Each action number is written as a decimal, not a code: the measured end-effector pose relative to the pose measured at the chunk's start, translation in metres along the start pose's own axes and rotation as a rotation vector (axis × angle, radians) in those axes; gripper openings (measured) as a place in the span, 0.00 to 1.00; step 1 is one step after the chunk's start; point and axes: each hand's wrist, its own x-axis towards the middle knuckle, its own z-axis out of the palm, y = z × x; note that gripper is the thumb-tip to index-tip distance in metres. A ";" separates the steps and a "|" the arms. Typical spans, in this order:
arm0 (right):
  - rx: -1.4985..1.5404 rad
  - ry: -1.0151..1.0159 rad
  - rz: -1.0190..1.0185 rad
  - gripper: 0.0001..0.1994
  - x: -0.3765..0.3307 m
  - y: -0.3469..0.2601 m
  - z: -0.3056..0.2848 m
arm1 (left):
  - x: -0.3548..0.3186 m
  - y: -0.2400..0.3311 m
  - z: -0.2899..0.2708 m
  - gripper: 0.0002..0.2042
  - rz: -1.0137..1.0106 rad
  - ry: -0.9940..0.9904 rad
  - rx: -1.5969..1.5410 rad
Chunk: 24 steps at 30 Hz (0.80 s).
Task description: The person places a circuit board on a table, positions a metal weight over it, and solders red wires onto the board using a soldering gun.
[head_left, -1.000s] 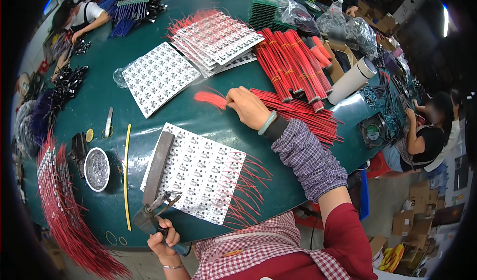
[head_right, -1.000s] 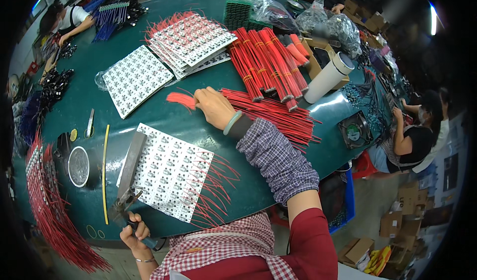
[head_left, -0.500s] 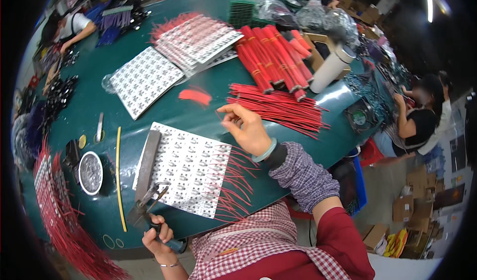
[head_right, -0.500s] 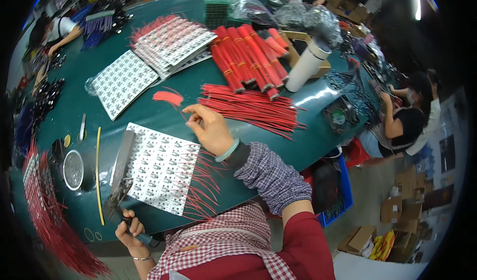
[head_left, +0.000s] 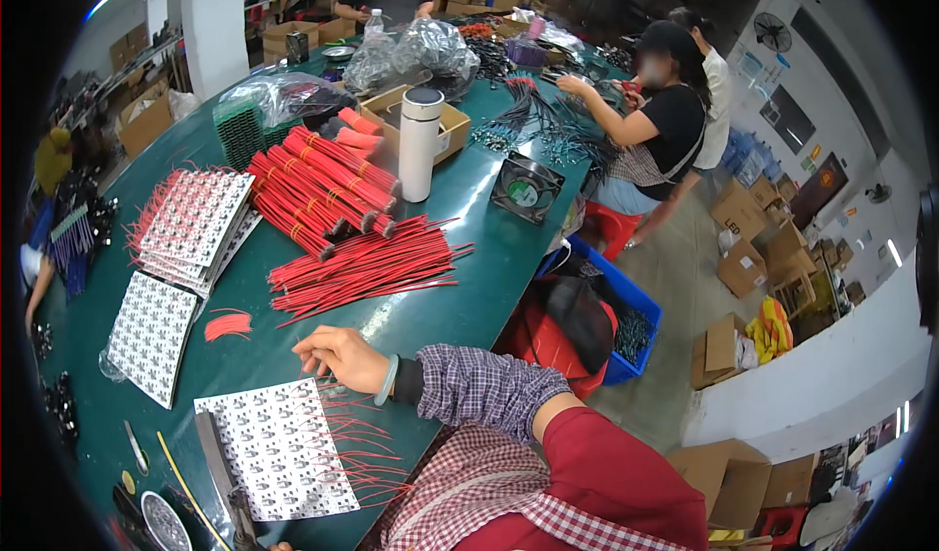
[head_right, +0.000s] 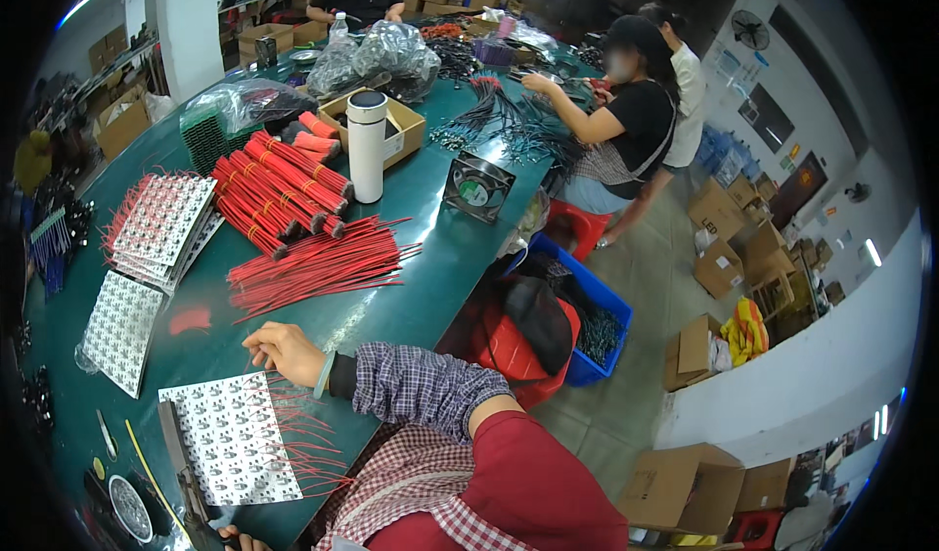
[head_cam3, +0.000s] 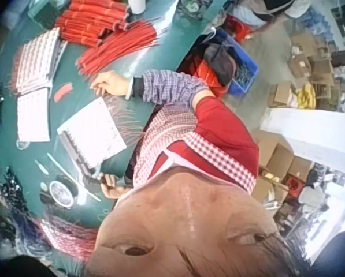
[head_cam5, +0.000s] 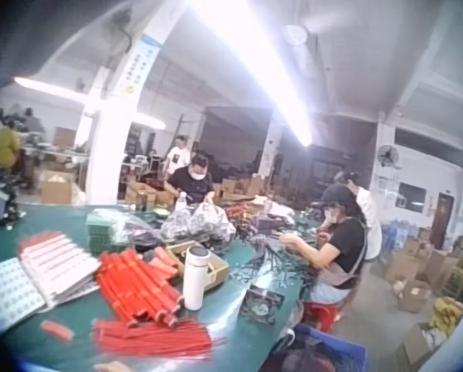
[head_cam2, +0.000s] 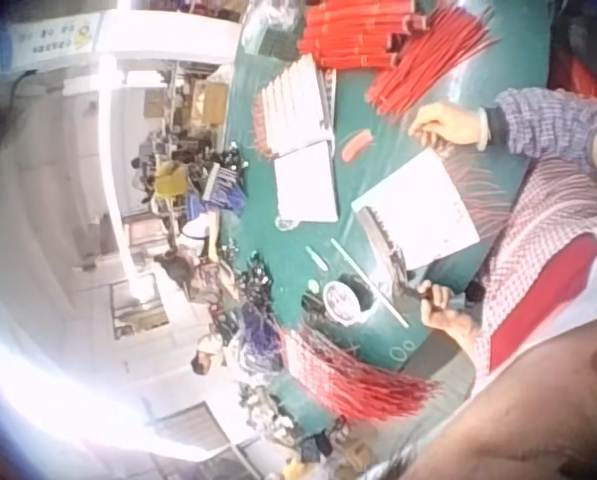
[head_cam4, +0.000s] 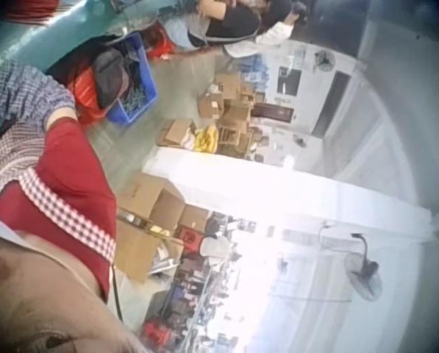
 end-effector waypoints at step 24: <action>-0.274 -0.010 -0.287 0.06 -0.064 -0.037 0.023 | 0.001 -0.007 0.022 0.11 0.082 0.201 0.003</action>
